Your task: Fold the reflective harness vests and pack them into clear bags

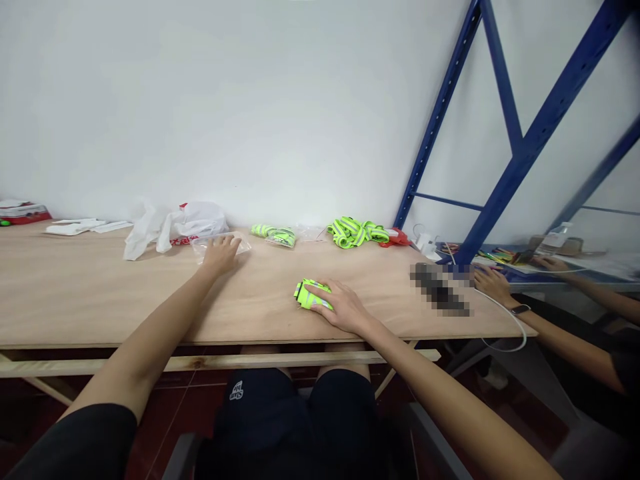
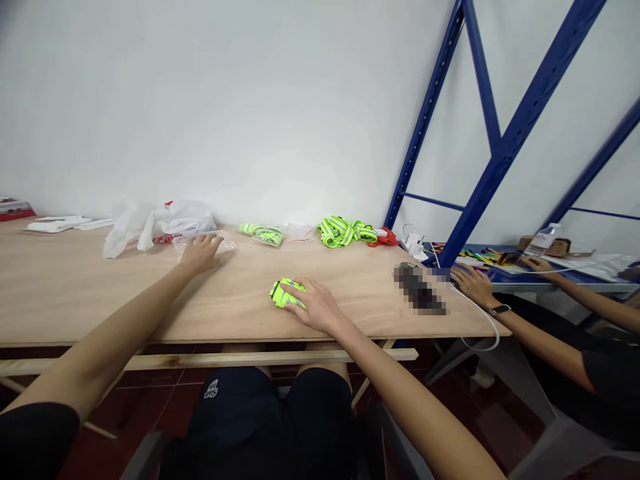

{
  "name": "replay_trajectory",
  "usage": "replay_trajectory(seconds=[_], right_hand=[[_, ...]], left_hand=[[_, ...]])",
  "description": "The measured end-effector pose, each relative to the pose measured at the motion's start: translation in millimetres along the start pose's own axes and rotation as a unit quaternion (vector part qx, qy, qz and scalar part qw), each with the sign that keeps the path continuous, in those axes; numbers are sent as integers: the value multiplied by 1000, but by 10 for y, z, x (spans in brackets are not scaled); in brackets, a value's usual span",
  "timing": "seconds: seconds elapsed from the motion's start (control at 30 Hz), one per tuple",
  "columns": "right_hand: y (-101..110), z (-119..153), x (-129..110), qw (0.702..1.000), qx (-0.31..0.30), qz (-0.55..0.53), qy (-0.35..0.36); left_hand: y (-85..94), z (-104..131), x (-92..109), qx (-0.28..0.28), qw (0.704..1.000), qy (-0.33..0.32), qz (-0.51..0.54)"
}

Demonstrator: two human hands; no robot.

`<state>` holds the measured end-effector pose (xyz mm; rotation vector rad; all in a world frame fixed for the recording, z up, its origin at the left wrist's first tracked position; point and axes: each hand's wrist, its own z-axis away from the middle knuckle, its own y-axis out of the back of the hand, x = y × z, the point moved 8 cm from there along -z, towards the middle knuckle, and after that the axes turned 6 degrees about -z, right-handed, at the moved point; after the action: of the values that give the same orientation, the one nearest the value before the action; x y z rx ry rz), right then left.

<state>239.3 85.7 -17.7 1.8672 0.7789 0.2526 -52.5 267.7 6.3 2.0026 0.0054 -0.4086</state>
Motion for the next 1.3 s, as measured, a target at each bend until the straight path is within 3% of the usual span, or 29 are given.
replay_trajectory(seconds=[0.13, 0.23, 0.37, 0.53, 0.67, 0.77, 0.97, 1.13, 1.3], right_hand=[[-17, 2, 27, 1000, 6, -1, -5], [-18, 3, 34, 1000, 9, -9, -6], [-16, 0, 46, 1000, 8, -10, -14], [-23, -7, 43, 1000, 9, -13, -9], [-19, -10, 41, 1000, 14, -14, -8], [8, -1, 95, 1000, 16, -15, -17], [175, 165, 490, 996, 37, 15, -81], [277, 338, 737, 991, 55, 36, -116], [293, 362, 749, 989, 52, 46, -128]], left_hand=[[-112, 6, -333, 11, 999, 47, -4], [-158, 57, -496, 24, 999, 43, -16], [-174, 123, -548, 29, 999, 25, -21], [-121, 138, -474, 38, 999, 16, 9], [32, 103, -315, 58, 998, -4, 18], [239, 157, -85, 86, 993, -47, 59], [649, 756, 486, 129, 955, -218, 153], [852, 1150, 761, 114, 932, -291, 185], [1040, 989, 1103, 45, 919, -330, 211]])
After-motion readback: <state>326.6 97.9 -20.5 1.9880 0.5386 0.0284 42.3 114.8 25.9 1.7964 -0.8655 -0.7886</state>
